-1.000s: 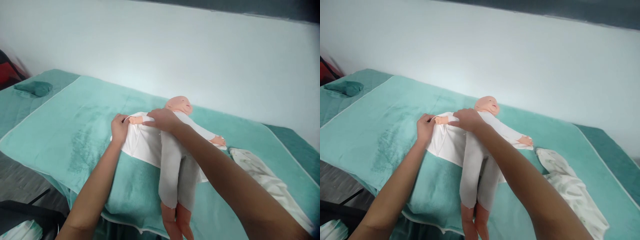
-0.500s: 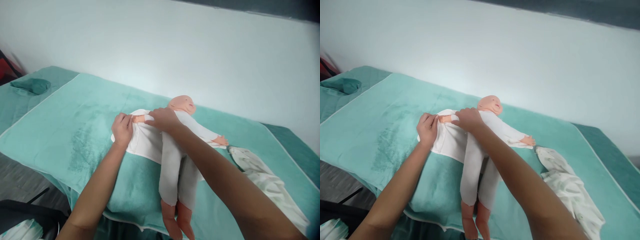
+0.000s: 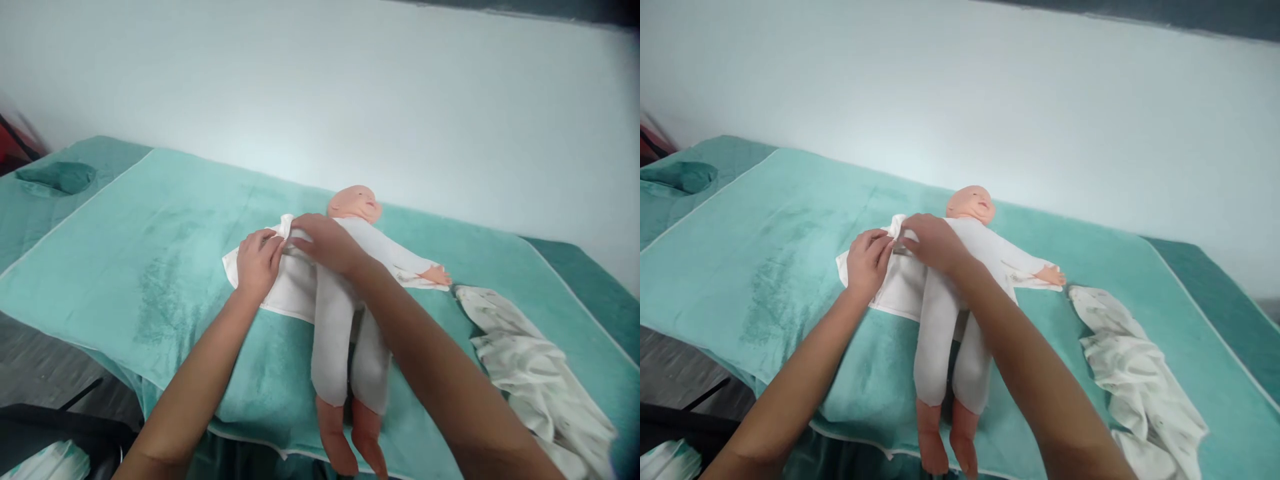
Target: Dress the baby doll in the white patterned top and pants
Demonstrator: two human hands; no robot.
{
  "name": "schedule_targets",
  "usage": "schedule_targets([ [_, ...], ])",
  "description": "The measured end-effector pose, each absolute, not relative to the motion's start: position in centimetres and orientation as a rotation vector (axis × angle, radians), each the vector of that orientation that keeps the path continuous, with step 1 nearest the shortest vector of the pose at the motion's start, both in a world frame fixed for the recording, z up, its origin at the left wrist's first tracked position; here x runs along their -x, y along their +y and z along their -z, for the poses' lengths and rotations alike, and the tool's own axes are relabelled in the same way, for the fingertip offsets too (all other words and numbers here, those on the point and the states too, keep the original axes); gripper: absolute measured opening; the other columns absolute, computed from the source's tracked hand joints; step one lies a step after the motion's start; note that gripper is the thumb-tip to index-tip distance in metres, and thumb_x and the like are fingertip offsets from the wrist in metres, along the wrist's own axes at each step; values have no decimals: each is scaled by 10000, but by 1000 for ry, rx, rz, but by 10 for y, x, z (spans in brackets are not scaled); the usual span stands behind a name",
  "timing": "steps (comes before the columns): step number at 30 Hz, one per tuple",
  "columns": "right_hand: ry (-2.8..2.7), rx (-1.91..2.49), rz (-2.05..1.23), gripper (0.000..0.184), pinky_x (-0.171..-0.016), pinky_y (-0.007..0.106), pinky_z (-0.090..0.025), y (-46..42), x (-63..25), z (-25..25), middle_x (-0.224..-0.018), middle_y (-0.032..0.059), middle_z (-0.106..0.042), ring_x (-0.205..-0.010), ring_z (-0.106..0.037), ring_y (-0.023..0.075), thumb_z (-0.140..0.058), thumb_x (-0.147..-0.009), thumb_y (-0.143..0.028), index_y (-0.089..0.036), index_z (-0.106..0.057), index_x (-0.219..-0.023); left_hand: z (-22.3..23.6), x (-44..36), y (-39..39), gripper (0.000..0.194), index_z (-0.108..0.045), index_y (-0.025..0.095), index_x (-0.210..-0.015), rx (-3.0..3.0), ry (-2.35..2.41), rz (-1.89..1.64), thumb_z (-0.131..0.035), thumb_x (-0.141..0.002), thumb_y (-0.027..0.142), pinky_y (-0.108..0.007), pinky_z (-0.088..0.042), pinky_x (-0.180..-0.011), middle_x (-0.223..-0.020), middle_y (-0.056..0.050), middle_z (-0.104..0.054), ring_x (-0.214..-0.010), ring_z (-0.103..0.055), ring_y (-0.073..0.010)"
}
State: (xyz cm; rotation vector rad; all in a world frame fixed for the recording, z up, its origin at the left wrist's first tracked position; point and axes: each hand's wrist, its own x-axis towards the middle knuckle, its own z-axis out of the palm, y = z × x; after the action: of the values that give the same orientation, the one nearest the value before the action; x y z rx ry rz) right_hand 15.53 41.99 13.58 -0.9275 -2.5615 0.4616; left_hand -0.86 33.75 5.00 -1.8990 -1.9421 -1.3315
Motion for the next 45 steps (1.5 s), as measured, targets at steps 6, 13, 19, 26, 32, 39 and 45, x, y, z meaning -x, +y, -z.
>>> schedule_targets([
  [6,-1479,1437,-183,290,-856,387,-493,410,-266,-94,-960,95,-698,-895,-629,232,-446,-940,-429,-207,-631,-961,-44,6,329,360,-683,200,-1266,2028,-1881,1240,-484,-1033,391,-408,-455,-1091,-1372,-125,-660,-1257,-601,-253],
  [13,-1532,1809,-445,395,-779,378,-441,411,-300,-59,-833,87,-698,-825,-627,265,-435,-940,-592,-236,-605,-971,-51,-1,323,413,-664,152,-1292,1934,-2258,1205,-513,-997,399,-416,-471,-1040,-1245,-155,-719,-1181,-645,-282],
  [19,-1240,1639,-797,436,-848,380,-508,415,-287,-60,-1000,87,-689,-936,-644,252,-518,-854,-637,-237,-541,-1025,-79,-6,334,300,-725,193,-1072,1902,-2620,1326,-614,-881,396,-362,-466,-962,-1121,-82,-749,-1066,-661,-262],
  [26,-1003,1300,-1324,809,-808,391,-584,410,-275,-61,-1257,151,-624,-979,-656,273,-716,-759,-591,-282,-320,-1394,-118,-17,361,284,-693,157,-775,1972,-2637,1554,-572,-864,398,-279,-435,-661,-695,-2,-625,-679,-552,-161],
  [32,-1010,1015,-1528,912,-998,400,-566,396,-248,-58,-1399,109,-521,-1234,-610,245,-802,-665,-534,-324,-272,-1377,-142,-45,380,292,-694,161,-894,2072,-2477,1624,-526,-899,400,-282,-461,-745,-880,-30,-690,-803,-582,-165],
  [39,-1145,1087,-1536,921,-966,359,-571,396,-247,-51,-1353,102,-549,-1198,-634,218,-781,-670,-601,-300,-301,-1395,-188,-81,339,209,-727,154,-866,2504,-2476,1112,-612,-858,329,-309,-461,-678,-798,-36,-692,-671,-589,-160],
  [45,-1217,1115,-1527,816,-947,365,-548,394,-261,-56,-1270,74,-607,-1102,-640,202,-765,-721,-576,-287,-382,-1381,-185,-77,273,358,-705,202,-1171,2672,-2238,1930,-553,-936,425,-293,-527,-664,-939,-66,-724,-766,-667,-164],
])
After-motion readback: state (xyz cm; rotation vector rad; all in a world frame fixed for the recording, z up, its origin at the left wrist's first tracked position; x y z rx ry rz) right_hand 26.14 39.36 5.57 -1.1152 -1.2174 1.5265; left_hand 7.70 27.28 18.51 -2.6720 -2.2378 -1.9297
